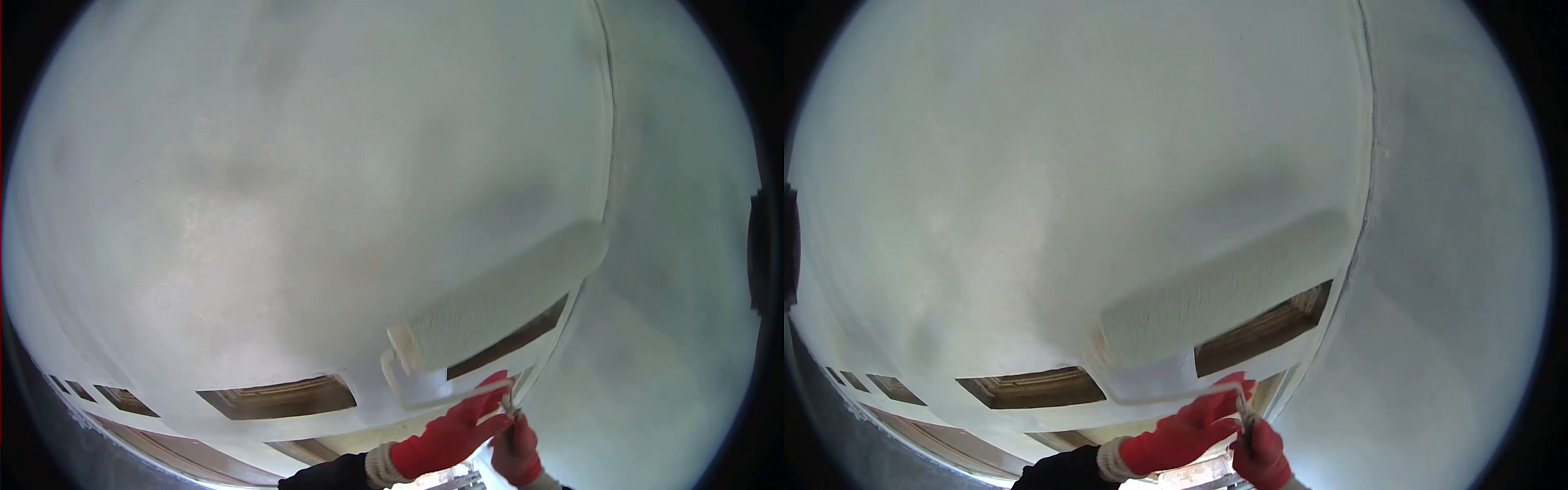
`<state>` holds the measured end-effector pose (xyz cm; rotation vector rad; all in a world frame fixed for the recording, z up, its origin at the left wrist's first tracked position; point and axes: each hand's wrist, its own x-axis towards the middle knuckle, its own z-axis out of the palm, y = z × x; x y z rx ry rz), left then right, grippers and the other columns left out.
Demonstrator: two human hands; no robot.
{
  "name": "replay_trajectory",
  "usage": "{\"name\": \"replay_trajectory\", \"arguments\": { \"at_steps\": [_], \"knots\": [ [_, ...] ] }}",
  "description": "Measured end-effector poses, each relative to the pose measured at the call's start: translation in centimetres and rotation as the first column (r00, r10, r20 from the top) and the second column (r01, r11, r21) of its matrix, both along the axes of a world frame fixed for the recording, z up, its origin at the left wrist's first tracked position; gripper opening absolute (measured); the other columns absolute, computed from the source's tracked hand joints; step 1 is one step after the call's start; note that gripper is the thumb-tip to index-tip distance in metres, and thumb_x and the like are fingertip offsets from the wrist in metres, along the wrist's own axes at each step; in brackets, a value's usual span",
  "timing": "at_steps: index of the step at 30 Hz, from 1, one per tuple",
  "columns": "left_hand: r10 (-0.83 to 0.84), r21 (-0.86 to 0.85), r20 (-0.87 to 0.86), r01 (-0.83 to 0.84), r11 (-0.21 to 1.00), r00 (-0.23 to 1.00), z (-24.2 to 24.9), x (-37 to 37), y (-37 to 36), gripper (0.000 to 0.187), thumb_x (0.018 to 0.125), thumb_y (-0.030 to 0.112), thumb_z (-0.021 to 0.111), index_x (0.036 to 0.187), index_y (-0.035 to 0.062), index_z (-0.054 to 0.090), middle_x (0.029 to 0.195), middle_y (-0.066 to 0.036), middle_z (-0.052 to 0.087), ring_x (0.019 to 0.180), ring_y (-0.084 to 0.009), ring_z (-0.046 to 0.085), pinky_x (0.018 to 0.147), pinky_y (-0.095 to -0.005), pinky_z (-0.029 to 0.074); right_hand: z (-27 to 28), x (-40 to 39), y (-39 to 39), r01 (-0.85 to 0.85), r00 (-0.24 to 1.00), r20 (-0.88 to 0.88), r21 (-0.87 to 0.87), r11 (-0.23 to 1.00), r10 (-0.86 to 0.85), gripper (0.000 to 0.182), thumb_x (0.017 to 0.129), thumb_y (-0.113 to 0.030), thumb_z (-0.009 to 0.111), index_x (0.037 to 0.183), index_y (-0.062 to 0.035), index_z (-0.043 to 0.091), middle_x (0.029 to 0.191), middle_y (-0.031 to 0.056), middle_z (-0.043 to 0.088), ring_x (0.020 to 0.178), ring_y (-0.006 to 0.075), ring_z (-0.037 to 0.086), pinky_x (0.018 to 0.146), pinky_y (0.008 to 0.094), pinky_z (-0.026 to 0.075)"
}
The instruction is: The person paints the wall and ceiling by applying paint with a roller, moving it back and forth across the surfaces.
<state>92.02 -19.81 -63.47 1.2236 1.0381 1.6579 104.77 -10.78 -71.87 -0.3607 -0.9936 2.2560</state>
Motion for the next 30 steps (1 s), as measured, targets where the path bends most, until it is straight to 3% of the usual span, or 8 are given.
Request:
{"name": "replay_trajectory", "arguments": {
  "at_steps": [3, 5, 6, 7, 19, 21, 27, 30],
  "knots": [
    [-0.141, -0.095, 0.096, 0.150, 0.984, 0.985, -2.9, 0.1, 0.3, 0.046, 0.095, 0.013, 0.047, 0.137, 0.0041, 0.032, 0.124, -0.010, 0.052, 0.118, -0.0198, 0.047, 0.099, -0.0288, 0.037, -10.2, 1.3, -0.7, 0.045, 0.987, 0.158, -0.020, 0.999, -0.041, 0.044, 0.088, -0.052, 0.047, 0.116, -0.0170, 0.052, 0.097, 0.0001, 0.059, 0.080, 0.0158, 0.056, 0.060, 0.0234, 0.041],
    [-0.115, -0.156, 0.141, 0.137, 0.978, 0.983, -5.8, 0.6, 1.2, 0.035, 0.096, 0.012, 0.043, 0.130, 0.0035, 0.041, 0.114, -0.008, 0.056, 0.112, -0.0183, 0.052, 0.095, -0.0279, 0.040, -10.1, 1.3, -1.9, 0.066, 0.998, 0.025, -0.129, 0.989, -0.064, 0.045, 0.087, -0.035, 0.057, 0.125, -0.0118, 0.049, 0.096, 0.0052, 0.061, 0.079, 0.0191, 0.058, 0.062, 0.0279, 0.044],
    [-0.156, -0.180, 0.156, 0.184, 0.966, 0.975, -8.5, 0.2, 2.3, 0.031, 0.096, 0.011, 0.041, 0.126, 0.0027, 0.042, 0.115, -0.009, 0.056, 0.109, -0.0174, 0.053, 0.095, -0.0282, 0.040, -10.1, 2.6, -2.1, 0.124, 0.960, 0.146, 0.540, 0.833, -0.237, 0.049, 0.084, -0.012, 0.051, 0.131, -0.0074, 0.041, 0.109, 0.0132, 0.057, 0.086, 0.0250, 0.059, 0.065, 0.0303, 0.048],
    [-0.196, -0.204, 0.174, 0.230, 0.952, 0.965, -9.2, 0.0, 2.7, 0.028, 0.097, 0.010, 0.039, 0.123, 0.0019, 0.044, 0.115, -0.011, 0.057, 0.107, -0.0164, 0.055, 0.095, -0.0285, 0.041, -9.9, 3.3, -2.5, 0.012, 0.889, 0.125, 0.955, 0.296, -0.441, 0.059, 0.081, 0.010, 0.046, 0.138, -0.0031, 0.034, 0.121, 0.0212, 0.054, 0.093, 0.0309, 0.060, 0.068, 0.0327, 0.051],
    [-0.025, -0.230, 0.413, 0.131, 0.964, 0.910, -13.2, -0.9, 5.0, 0.012, 0.096, 0.008, 0.040, 0.100, 0.0014, 0.049, 0.081, -0.006, 0.052, 0.079, -0.0160, 0.055, 0.092, -0.0360, 0.046, -11.1, 1.7, -1.9, -0.049, 0.815, 0.201, 0.958, 0.281, -0.543, 0.051, 0.086, 0.006, 0.045, 0.136, -0.0027, 0.037, 0.129, 0.0183, 0.050, 0.106, 0.0287, 0.057, 0.079, 0.0304, 0.049],
    [0.029, -0.237, 0.451, 0.089, 0.968, 0.892, -12.2, -0.4, 5.4, 0.012, 0.096, 0.008, 0.040, 0.098, 0.0011, 0.049, 0.078, -0.005, 0.049, 0.075, -0.0147, 0.052, 0.093, -0.0381, 0.046, -9.7, 1.6, -1.4, -0.071, 0.852, 0.286, 0.893, 0.445, -0.439, 0.050, 0.087, 0.005, 0.045, 0.136, -0.0014, 0.037, 0.129, 0.0179, 0.051, 0.109, 0.0284, 0.056, 0.082, 0.0301, 0.048],
    [0.053, -0.227, 0.434, 0.052, 0.973, 0.899, -12.0, -1.3, 6.3, 0.015, 0.096, 0.011, 0.045, 0.106, 0.0001, 0.049, 0.086, -0.005, 0.052, 0.081, -0.0144, 0.052, 0.095, -0.0393, 0.044, -7.5, 1.7, -1.9, -0.023, 0.831, 0.111, 0.986, 0.167, -0.545, 0.061, 0.078, 0.013, 0.039, 0.137, -0.0022, 0.035, 0.130, 0.0161, 0.049, 0.088, 0.0309, 0.056, 0.070, 0.0323, 0.049],
    [0.227, -0.195, 0.309, -0.172, 0.966, 0.924, -6.8, 0.5, 4.6, 0.022, 0.097, 0.023, 0.043, 0.099, 0.0031, 0.054, 0.070, -0.006, 0.060, 0.061, -0.0137, 0.056, 0.059, -0.0241, 0.046, -6.3, 0.9, -2.0, -0.045, 0.819, 0.141, 0.982, 0.182, -0.557, 0.064, 0.078, 0.013, 0.039, 0.139, -0.0041, 0.032, 0.131, 0.0169, 0.048, 0.088, 0.0336, 0.056, 0.069, 0.0337, 0.050]
  ]
}}
